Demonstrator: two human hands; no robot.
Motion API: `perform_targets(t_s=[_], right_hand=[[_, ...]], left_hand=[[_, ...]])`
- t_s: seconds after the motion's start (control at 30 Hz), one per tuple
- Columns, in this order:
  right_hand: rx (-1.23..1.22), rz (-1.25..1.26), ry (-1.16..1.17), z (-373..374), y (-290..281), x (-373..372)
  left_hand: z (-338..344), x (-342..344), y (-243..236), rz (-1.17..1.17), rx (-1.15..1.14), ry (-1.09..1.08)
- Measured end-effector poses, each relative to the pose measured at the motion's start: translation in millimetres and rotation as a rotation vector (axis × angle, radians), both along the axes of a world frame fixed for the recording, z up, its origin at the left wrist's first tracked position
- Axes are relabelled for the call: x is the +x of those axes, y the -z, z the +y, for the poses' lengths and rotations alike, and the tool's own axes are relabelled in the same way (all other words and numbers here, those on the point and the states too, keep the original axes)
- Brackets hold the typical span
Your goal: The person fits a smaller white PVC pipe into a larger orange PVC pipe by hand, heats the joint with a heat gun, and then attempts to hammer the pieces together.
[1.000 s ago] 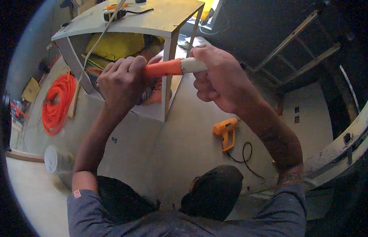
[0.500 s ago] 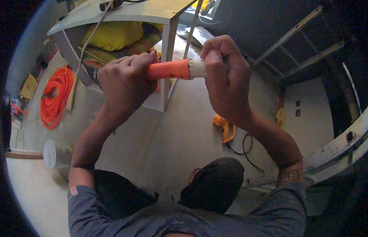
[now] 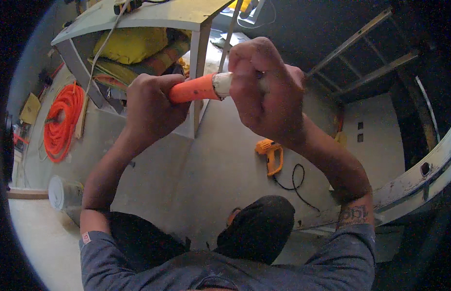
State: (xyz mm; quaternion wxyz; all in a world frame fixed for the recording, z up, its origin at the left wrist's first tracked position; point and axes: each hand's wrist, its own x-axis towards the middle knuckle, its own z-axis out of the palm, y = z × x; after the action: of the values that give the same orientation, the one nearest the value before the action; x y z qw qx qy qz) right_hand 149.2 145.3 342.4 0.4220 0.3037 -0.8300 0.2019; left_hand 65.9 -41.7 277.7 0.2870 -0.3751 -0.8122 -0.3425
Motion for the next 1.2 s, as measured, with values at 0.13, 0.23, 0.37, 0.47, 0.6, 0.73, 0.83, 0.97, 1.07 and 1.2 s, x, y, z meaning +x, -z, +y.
perform_targets(t_s=[0.13, 0.23, 0.37, 0.47, 0.6, 0.73, 0.83, 0.97, 1.07, 1.2], right_hand=[[0.045, -0.103, -0.023, -11.7, -5.7, -4.3], [-0.109, -0.178, 0.105, -3.5, -6.4, -1.5], [-0.522, -0.47, 0.193, -9.9, -24.2, 5.5], [-0.576, -0.548, 0.145, -20.7, -26.2, 7.2], [-0.529, -0.483, 0.123, -26.0, -20.1, 7.5], [-0.45, -0.342, 0.084, -28.8, -14.6, 12.7], [-0.238, -0.183, 0.029, -19.9, -14.3, 18.4], [-0.033, -0.082, -0.025, -9.2, -12.6, 24.5], [0.017, -0.069, -0.026, -6.2, -16.8, 28.7], [0.112, -0.008, -0.089, -1.2, -26.7, 27.5]], left_hand=[[11.7, -11.6, 25.8, -0.07, 0.05, 0.07], [13.5, -13.1, 19.2, 0.127, 0.099, 0.042], [5.4, -18.2, 6.4, 0.498, 0.051, -0.125], [3.3, -22.8, 3.2, 0.545, 0.115, -0.117], [-2.3, -17.0, -8.3, 0.527, 0.124, -0.111], [-8.6, -8.7, -9.1, 0.451, 0.107, -0.074], [-10.7, 1.8, -8.1, 0.369, 0.081, -0.017], [-7.1, 13.0, -7.4, 0.223, 0.045, 0.04], [-2.9, 17.7, -8.6, 0.152, 0.007, 0.06], [0.9, 22.5, -14.6, 0.006, 0.003, 0.158]])
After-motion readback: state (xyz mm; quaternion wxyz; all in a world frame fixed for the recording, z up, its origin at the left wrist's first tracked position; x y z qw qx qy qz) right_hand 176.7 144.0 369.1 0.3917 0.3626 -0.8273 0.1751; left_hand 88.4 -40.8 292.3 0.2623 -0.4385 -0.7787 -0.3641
